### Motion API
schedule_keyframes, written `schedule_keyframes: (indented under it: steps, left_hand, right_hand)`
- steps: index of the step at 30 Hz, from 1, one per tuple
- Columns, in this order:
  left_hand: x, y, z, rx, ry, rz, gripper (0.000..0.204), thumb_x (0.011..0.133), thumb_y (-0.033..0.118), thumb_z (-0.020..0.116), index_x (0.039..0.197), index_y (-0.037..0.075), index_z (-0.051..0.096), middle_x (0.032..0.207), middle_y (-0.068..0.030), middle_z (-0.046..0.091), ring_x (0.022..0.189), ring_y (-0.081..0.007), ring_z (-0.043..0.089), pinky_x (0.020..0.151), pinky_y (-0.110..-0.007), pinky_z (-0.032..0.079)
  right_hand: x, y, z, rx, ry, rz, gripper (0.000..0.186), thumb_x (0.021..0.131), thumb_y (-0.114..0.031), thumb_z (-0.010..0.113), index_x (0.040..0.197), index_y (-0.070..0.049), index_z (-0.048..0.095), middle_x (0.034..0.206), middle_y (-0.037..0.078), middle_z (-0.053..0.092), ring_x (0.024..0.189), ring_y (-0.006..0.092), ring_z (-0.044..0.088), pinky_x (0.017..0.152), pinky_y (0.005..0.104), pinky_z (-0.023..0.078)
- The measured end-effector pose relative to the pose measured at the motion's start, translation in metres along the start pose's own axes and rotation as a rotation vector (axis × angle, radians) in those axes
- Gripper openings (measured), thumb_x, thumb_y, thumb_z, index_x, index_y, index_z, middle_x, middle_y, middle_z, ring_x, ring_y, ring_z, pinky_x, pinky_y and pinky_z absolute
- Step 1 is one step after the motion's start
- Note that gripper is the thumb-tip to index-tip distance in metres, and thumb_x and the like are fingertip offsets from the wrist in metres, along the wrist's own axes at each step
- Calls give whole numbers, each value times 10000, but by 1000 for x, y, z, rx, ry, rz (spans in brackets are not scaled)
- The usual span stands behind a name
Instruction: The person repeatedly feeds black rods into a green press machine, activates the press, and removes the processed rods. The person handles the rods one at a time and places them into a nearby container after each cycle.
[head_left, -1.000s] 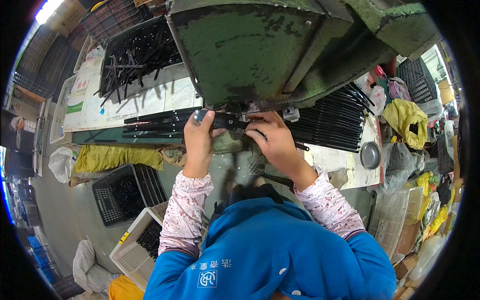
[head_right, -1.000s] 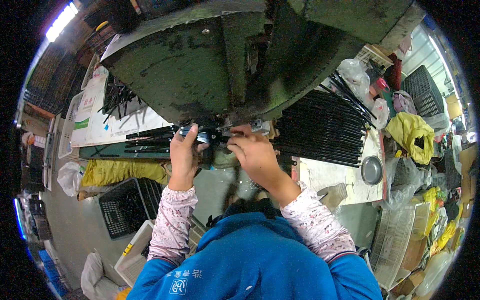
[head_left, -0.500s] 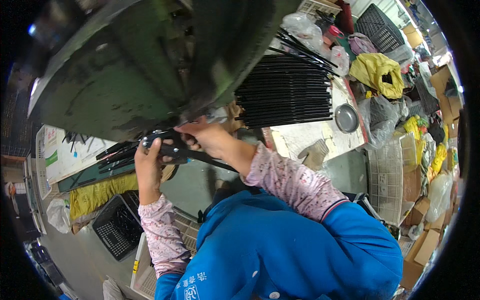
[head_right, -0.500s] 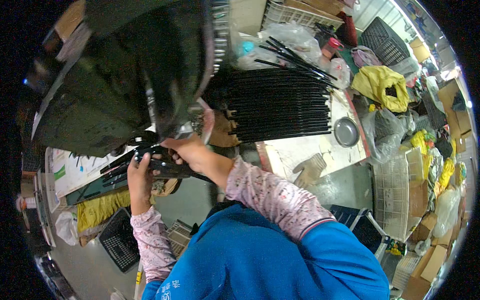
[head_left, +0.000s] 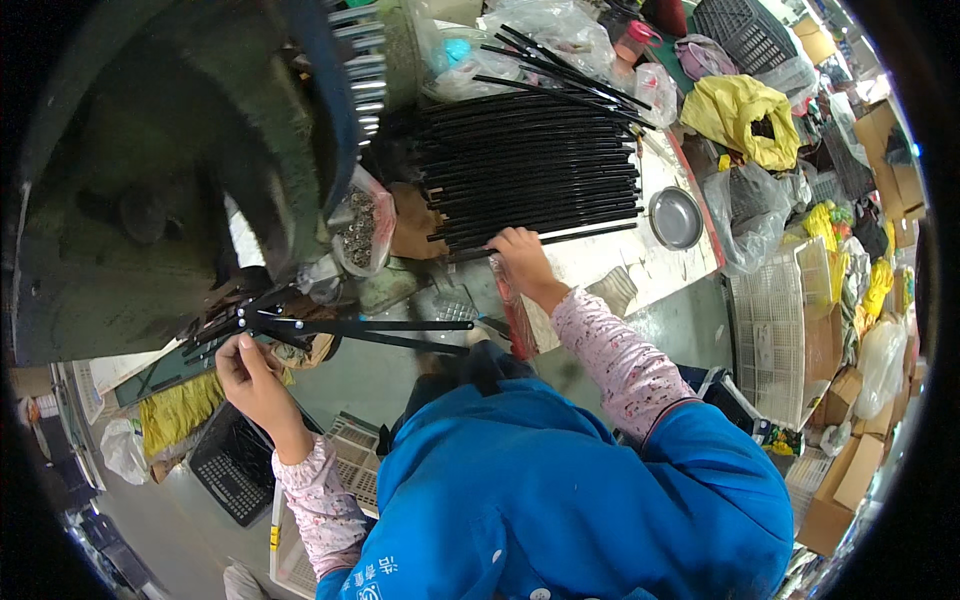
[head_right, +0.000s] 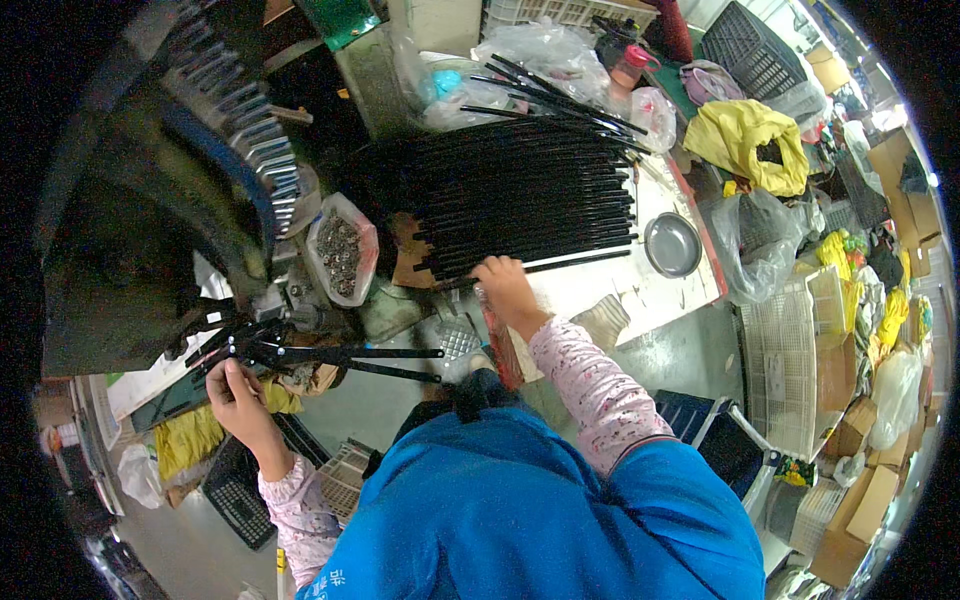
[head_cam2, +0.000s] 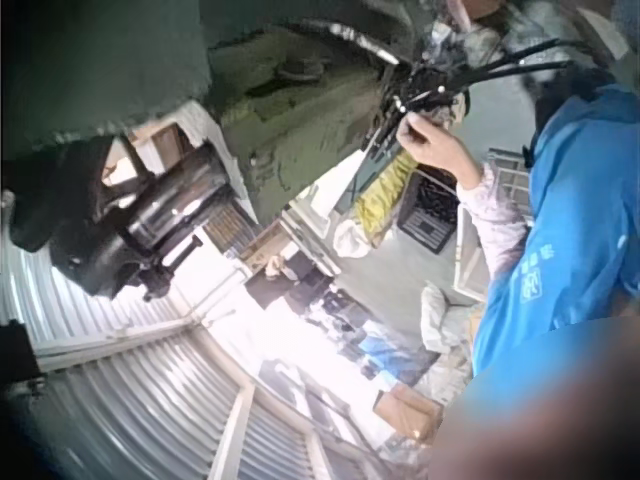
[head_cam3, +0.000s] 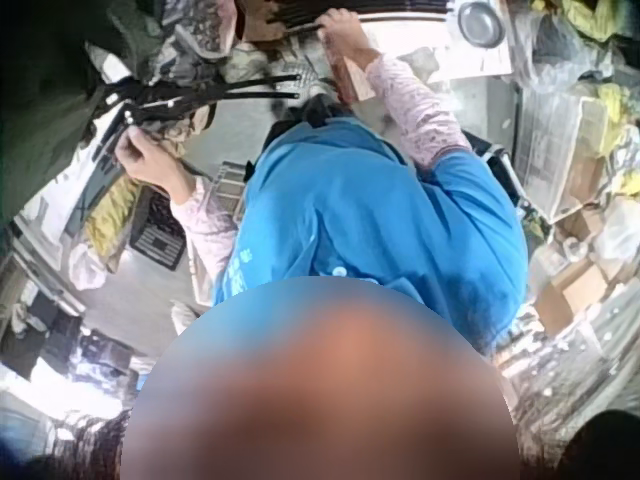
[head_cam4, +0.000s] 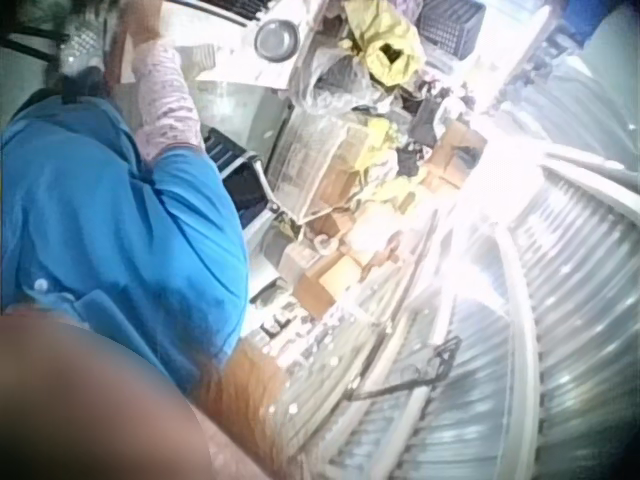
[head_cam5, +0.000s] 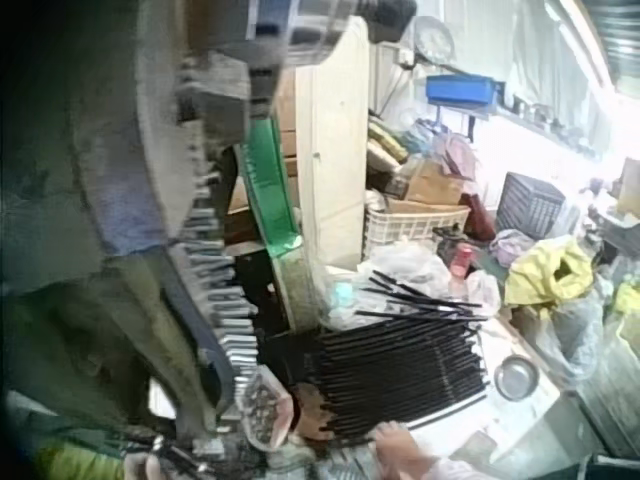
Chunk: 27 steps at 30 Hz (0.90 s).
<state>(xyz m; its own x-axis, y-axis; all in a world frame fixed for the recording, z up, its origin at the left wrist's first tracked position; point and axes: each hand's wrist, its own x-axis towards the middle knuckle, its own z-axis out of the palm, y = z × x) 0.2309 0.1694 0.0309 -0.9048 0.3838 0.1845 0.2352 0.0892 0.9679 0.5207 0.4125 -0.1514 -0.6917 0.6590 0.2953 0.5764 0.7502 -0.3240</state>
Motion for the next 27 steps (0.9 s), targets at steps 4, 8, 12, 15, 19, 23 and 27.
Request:
schedule_keyframes:
  steps: [4, 8, 12, 15, 19, 23, 27]
  left_hand:
    - [-26, 32, 14, -23, -320, -173, 171, 940, 154, 593, 961, -16, 604, 671, -61, 623, 551, -83, 555, 460, -207, 434]
    - [-41, 41, 35, -312, -446, -442, 268, 921, 137, 624, 1122, -36, 590, 968, -166, 677, 810, -223, 681, 710, -311, 575]
    - [-31, 20, 22, -528, -287, -355, 181, 939, 101, 592, 1047, -38, 551, 1022, -165, 640, 887, -277, 679, 801, -354, 575]
    - [-22, 10, 8, -627, -255, -295, 183, 927, 46, 584, 1079, -20, 504, 1094, -219, 626, 978, -310, 657, 882, -394, 560]
    - [-14, 0, -6, -734, -259, -264, 216, 919, 0, 564, 1114, -18, 473, 1153, -263, 600, 1091, -352, 609, 962, -434, 520]
    - [-10, 4, -1, -725, -206, -328, 248, 923, 50, 583, 1136, -44, 496, 1078, -249, 628, 993, -308, 647, 906, -388, 542]
    - [-10, -3, -10, -612, -558, -539, 234, 941, 116, 576, 1076, -70, 533, 962, -233, 659, 834, -277, 686, 752, -337, 574]
  right_hand:
    - [37, -64, -32, 255, 77, -201, 206, 881, -193, 584, 1047, -75, 611, 969, 115, 592, 970, 291, 563, 844, 405, 445]
    - [68, -152, -80, 327, 2, -467, 330, 778, -125, 585, 1106, -94, 597, 1011, 93, 579, 975, 269, 565, 820, 370, 461]
    - [80, -180, -84, 338, 190, -507, 294, 804, -188, 663, 1086, -120, 620, 936, 57, 611, 900, 245, 602, 776, 366, 489]
    - [90, -174, -85, 464, 188, -454, 223, 807, -232, 695, 991, -115, 649, 935, 69, 616, 879, 288, 616, 768, 393, 502]
    - [99, -190, -92, 505, 36, -421, 212, 813, -218, 685, 998, -122, 645, 930, 99, 619, 863, 317, 622, 740, 413, 508]
    - [102, -193, -75, 356, 138, -392, 251, 811, -255, 687, 1043, -158, 676, 1002, 85, 637, 900, 300, 624, 753, 413, 506]
    - [109, -206, -72, 281, 209, -303, 233, 824, -252, 663, 1047, -196, 699, 994, -10, 672, 939, 238, 621, 807, 424, 485]
